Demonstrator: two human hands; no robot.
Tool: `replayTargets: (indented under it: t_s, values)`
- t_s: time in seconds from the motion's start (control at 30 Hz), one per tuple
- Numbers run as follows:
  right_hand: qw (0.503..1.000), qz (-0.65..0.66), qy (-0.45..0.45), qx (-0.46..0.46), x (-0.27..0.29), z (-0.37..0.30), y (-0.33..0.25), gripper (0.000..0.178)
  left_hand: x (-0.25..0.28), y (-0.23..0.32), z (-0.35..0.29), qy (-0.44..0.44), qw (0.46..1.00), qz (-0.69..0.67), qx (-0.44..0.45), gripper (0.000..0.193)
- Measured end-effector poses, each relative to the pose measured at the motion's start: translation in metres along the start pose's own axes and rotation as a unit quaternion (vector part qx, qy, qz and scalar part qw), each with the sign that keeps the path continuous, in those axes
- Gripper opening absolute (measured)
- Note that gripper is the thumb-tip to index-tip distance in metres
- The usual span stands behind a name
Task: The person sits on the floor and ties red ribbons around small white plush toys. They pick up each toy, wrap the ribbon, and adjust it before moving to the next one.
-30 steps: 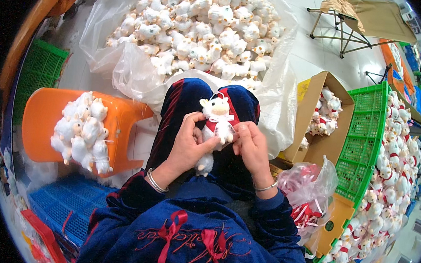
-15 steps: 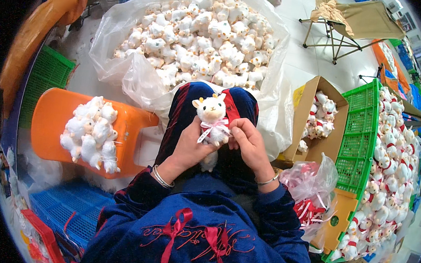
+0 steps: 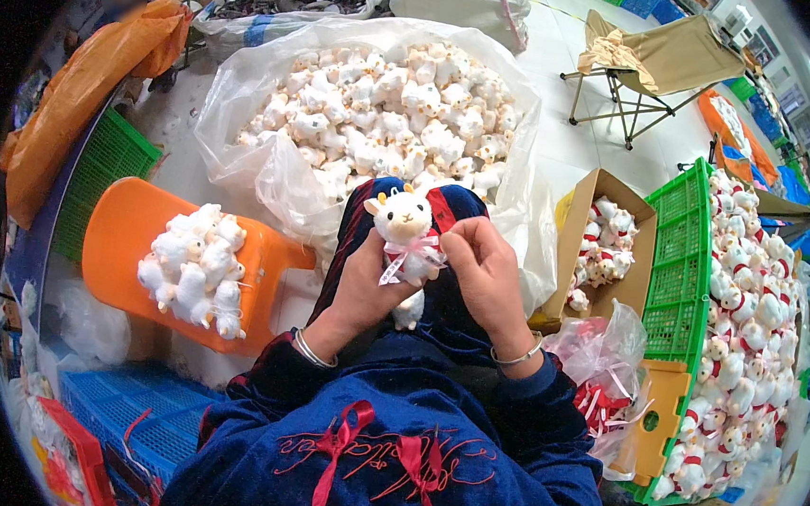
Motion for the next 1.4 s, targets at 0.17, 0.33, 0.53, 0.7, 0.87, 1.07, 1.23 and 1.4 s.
replayTargets:
  t_s: [0.17, 0.33, 0.53, 0.7, 0.87, 1.07, 1.23, 1.4]
  values:
    - [0.996, -0.017, -0.072, -0.044, -0.017, -0.002, -0.003, 0.028, -0.002, 0.011, -0.002, 0.045, 0.997, 0.018, -0.068, 0.056]
    - [0.983, 0.061, -0.135, -0.107, -0.003, 0.0, 0.003, 0.037, 0.001, 0.008, -0.003, 0.011, 1.0, 0.01, -0.014, 0.059]
    - [0.992, 0.001, -0.086, -0.097, -0.005, -0.006, 0.001, 0.04, -0.006, 0.007, -0.004, 0.008, 1.0, 0.026, -0.016, 0.058]
    - [0.994, -0.017, -0.083, -0.076, -0.007, -0.005, 0.013, 0.043, -0.013, 0.004, -0.005, 0.006, 0.999, 0.019, -0.047, 0.053]
    - [0.99, 0.029, -0.084, -0.107, -0.003, -0.004, 0.018, 0.045, -0.014, 0.001, -0.006, 0.007, 1.0, 0.017, -0.018, 0.054]
    - [0.995, -0.09, -0.035, -0.036, 0.003, -0.005, 0.027, 0.055, -0.03, 0.004, -0.006, -0.037, 0.996, 0.08, -0.02, 0.052]
    - [0.989, -0.148, -0.014, 0.02, 0.033, -0.002, 0.029, 0.045, -0.05, -0.011, -0.015, -0.086, 0.995, -0.035, -0.019, 0.077]
    - [0.85, -0.437, 0.209, 0.206, 0.195, 0.032, 0.033, 0.057, -0.031, -0.017, -0.004, -0.077, 0.997, -0.004, -0.005, 0.062]
Point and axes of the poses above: each hand's wrist, its own z-axis towards the middle knuckle, its own x-axis out of the back of the hand, y = z × x, the point moved 4 cm from there along z, towards the middle knuckle, and after that the axes turned 14 degrees about y, right-handed, at the moved point
